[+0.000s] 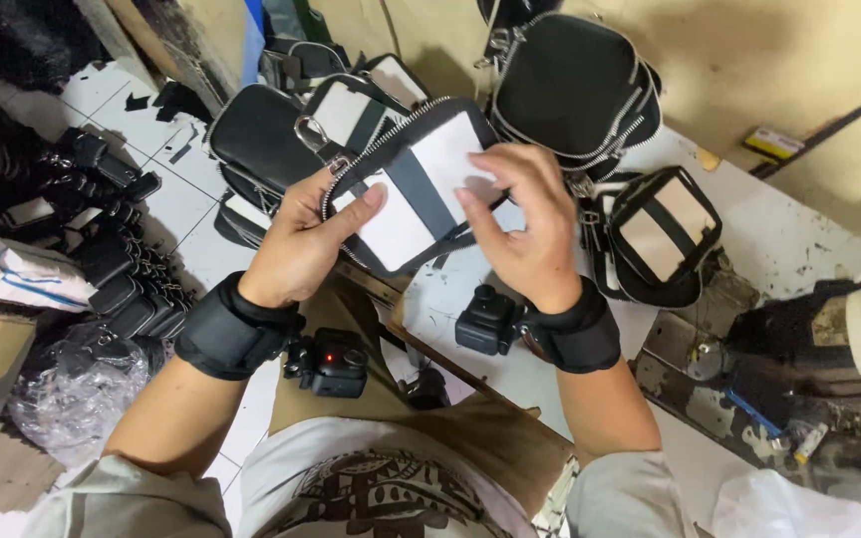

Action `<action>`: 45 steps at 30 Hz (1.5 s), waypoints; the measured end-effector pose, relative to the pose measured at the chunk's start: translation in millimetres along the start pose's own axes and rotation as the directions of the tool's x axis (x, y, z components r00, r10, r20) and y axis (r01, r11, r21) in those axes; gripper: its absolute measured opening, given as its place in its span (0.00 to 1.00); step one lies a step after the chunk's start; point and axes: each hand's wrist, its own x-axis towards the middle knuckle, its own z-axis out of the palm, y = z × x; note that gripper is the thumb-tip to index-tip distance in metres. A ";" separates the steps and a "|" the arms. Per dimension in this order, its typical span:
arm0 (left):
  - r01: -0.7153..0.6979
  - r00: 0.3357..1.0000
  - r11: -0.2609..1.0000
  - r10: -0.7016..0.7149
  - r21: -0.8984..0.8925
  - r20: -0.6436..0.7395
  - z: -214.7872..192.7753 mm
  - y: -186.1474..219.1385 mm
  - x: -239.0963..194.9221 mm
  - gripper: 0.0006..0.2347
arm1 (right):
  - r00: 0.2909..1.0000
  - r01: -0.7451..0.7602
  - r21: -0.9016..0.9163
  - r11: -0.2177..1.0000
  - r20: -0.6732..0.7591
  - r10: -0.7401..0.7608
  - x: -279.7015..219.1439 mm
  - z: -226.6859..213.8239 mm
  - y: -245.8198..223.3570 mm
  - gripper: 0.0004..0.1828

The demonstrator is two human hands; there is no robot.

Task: Finishing and inspecting small leather pouches by zipping them and trimming excess threads

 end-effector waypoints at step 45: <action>0.184 0.914 0.982 -0.186 0.040 0.361 -6.3 -15.3 -6.2 0.12 | 0.929 0.276 -0.246 0.929 0.315 -0.193 -4.2 -17.4 -11.5 0.02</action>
